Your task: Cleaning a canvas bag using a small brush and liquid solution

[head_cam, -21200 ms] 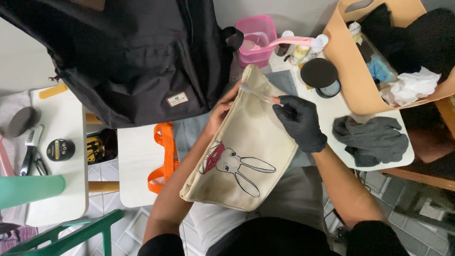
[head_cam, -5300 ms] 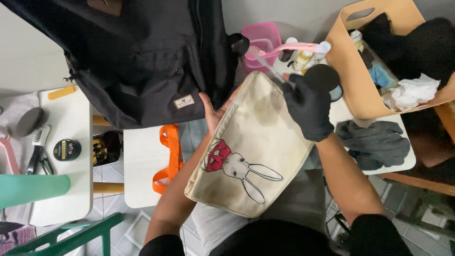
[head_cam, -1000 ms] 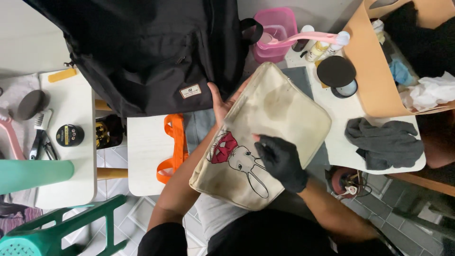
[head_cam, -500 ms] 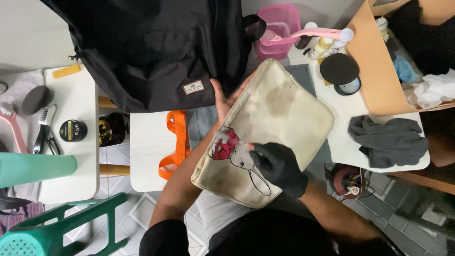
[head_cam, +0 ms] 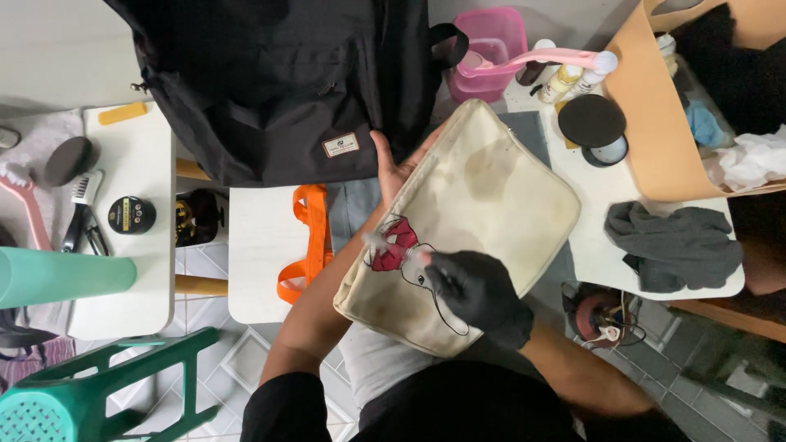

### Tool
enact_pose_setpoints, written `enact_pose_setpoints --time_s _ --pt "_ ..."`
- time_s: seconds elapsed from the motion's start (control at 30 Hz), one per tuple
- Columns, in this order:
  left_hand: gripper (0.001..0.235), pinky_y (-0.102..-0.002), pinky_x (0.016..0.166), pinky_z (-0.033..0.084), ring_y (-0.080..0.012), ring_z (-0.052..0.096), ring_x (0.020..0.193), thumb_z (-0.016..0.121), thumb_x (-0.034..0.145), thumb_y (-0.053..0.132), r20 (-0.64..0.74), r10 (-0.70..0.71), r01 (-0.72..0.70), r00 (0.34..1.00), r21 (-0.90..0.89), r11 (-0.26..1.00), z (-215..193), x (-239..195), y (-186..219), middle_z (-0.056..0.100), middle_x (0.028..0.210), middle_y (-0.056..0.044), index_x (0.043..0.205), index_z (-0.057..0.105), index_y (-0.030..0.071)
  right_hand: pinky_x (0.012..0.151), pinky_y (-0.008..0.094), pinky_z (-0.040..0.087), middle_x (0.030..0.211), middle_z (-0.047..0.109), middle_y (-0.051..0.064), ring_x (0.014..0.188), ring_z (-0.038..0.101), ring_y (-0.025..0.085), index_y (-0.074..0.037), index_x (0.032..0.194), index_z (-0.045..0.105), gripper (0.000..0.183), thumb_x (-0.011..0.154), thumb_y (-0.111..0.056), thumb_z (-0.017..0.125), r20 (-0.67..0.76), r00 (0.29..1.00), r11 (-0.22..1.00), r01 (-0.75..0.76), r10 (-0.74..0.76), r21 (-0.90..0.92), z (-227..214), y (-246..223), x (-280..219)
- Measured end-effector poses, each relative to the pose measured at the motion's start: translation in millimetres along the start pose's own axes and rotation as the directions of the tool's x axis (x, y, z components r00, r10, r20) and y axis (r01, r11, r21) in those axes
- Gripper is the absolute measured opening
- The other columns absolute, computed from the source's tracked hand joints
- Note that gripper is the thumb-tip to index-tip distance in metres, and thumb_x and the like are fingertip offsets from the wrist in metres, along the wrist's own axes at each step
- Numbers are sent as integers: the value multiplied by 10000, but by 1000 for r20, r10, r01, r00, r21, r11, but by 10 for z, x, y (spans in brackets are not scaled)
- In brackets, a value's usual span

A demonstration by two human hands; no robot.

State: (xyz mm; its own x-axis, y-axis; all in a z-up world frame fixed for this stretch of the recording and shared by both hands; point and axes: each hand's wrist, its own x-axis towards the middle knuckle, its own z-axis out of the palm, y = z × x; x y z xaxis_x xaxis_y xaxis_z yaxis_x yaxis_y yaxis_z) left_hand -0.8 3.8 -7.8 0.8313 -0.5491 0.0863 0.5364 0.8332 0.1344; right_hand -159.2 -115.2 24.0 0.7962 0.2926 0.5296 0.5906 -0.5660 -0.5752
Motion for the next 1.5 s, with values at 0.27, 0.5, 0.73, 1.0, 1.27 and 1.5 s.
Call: enact_pose_setpoints --time_s 0.27,0.5,0.73,1.0,1.27,1.5 --pt "1252 -560 1184 402 -449 511 1362 403 788 1003 6 0 0 1000 -8 1000 -115 27 16 476 1513 -259 1568 360 26 602 381 559 765 720 78 657 695 285 -133 1136 760 227 916 -165 719 71 997 1000 8 -9 12 -32 -258 -2" --pt "1285 -552 1195 379 -423 471 1397 350 779 1020 -22 -10 11 1000 46 999 22 21 -11 413 1564 -242 1608 295 39 568 423 535 712 690 97 594 668 314 -113 1090 758 207 886 -150 745 106 993 998 56 -60 40 -110 -348 98" --pt "1273 -560 1196 382 -434 472 1398 378 774 1015 10 -26 25 1000 33 999 -102 26 10 432 1555 -238 1597 321 46 620 343 548 784 701 40 649 673 242 -134 1205 749 289 918 -168 737 13 998 997 60 -59 -40 -147 88 179" --pt "1213 -570 1199 389 -433 525 1359 431 793 989 17 -7 6 1000 40 999 -306 57 8 497 1509 -233 1561 377 52 600 394 548 713 677 77 637 672 286 -144 1130 759 217 914 -168 745 90 985 988 151 -148 -18 -189 230 224" --pt "1193 -560 1187 387 -434 528 1355 413 829 984 20 36 -38 999 101 994 -438 96 -21 522 1472 -264 1532 415 19 592 390 549 681 659 70 622 673 284 -160 1132 760 232 900 -152 749 105 987 990 110 -119 87 -173 -58 85" --pt "1146 -546 1171 413 -433 560 1318 490 852 956 -6 41 -40 999 92 995 -208 14 -53 566 1420 -268 1482 478 -1 590 438 552 709 698 94 644 689 315 -166 1117 766 229 888 -157 762 126 985 987 101 -117 122 -194 -161 100"
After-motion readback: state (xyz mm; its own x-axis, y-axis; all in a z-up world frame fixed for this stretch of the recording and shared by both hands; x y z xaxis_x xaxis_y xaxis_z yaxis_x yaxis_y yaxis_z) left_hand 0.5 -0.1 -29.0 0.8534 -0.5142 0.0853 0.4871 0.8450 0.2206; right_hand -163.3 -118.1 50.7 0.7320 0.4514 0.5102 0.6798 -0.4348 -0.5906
